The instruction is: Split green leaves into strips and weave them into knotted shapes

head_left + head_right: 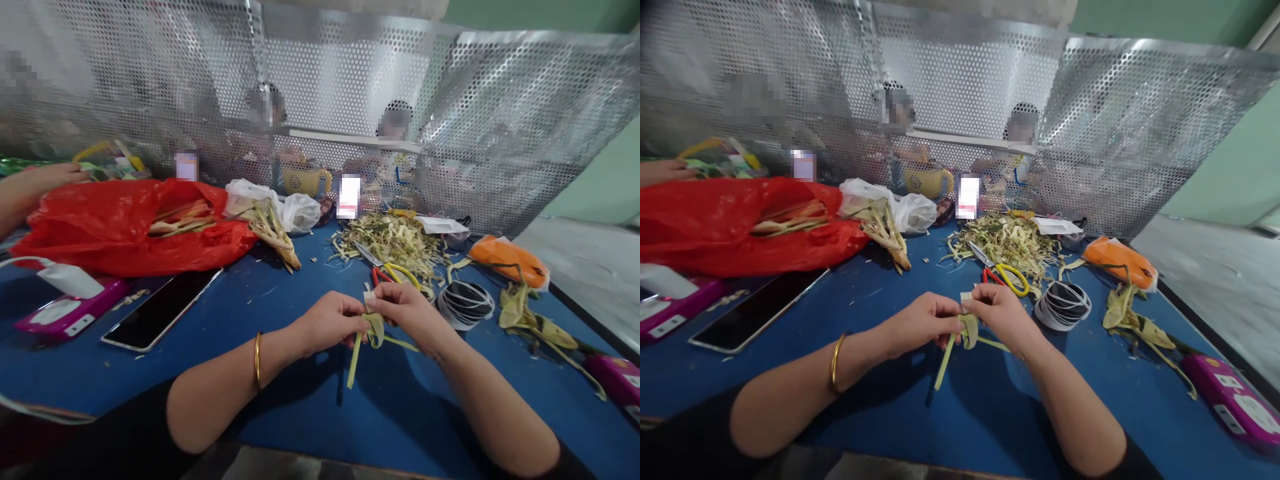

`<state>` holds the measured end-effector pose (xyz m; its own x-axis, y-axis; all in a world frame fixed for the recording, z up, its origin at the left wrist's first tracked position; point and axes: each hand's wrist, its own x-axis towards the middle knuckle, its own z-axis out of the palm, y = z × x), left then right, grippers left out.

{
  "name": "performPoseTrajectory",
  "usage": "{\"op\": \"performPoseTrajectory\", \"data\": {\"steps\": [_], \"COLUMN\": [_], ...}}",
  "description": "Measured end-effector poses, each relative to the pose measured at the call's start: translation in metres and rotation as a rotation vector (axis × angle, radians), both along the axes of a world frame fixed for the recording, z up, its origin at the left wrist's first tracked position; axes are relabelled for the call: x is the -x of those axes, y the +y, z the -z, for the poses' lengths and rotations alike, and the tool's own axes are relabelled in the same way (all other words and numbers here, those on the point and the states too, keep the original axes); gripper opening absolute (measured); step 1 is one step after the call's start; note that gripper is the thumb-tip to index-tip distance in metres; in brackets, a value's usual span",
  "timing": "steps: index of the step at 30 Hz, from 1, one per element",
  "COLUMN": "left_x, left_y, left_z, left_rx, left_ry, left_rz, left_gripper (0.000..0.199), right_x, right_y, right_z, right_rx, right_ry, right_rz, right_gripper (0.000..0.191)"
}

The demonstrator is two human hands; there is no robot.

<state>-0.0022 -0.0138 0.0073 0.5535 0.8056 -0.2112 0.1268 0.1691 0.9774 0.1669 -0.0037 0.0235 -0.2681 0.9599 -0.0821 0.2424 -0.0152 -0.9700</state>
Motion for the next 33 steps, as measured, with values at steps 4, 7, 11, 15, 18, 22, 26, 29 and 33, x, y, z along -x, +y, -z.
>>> {"op": "performPoseTrajectory", "data": {"steps": [4, 7, 11, 15, 18, 22, 26, 29, 33], "left_x": [-0.001, -0.001, -0.001, 0.000, 0.000, -0.001, 0.000, 0.003, 0.003], "left_y": [-0.003, -0.003, -0.003, -0.005, -0.007, -0.006, 0.001, 0.007, 0.008], "left_z": [-0.002, -0.009, -0.011, -0.007, -0.007, -0.011, -0.010, -0.006, -0.005], "left_rx": [0.026, 0.016, 0.049, -0.013, -0.038, -0.013, 0.039, 0.058, 0.109], "left_ry": [-0.017, -0.034, -0.044, -0.034, 0.000, -0.004, -0.097, -0.127, -0.058], "left_rz": [0.164, 0.159, 0.075, 0.054, 0.081, 0.002, -0.277, -0.378, -0.298], "left_gripper": [0.015, 0.012, 0.017, 0.028, 0.032, 0.029, 0.022, 0.020, 0.023], "right_x": [0.001, 0.001, 0.001, 0.002, 0.004, 0.001, -0.007, -0.008, -0.005], "right_y": [0.002, 0.003, 0.004, 0.006, 0.006, 0.007, 0.009, 0.010, 0.010], "right_z": [0.004, 0.003, 0.003, 0.008, 0.011, 0.008, 0.000, 0.001, 0.010], "right_rx": [0.061, 0.134, 0.200, 0.203, 0.168, 0.112, -0.063, -0.150, -0.143], "right_ry": [0.176, 0.329, 0.422, 0.451, 0.471, 0.425, 0.186, -0.035, -0.114], "right_rz": [0.145, 0.235, 0.292, 0.248, 0.259, 0.240, 0.228, 0.126, 0.100], "right_gripper": [0.036, 0.035, 0.035, 0.031, 0.029, 0.033, 0.039, 0.037, 0.035]}}
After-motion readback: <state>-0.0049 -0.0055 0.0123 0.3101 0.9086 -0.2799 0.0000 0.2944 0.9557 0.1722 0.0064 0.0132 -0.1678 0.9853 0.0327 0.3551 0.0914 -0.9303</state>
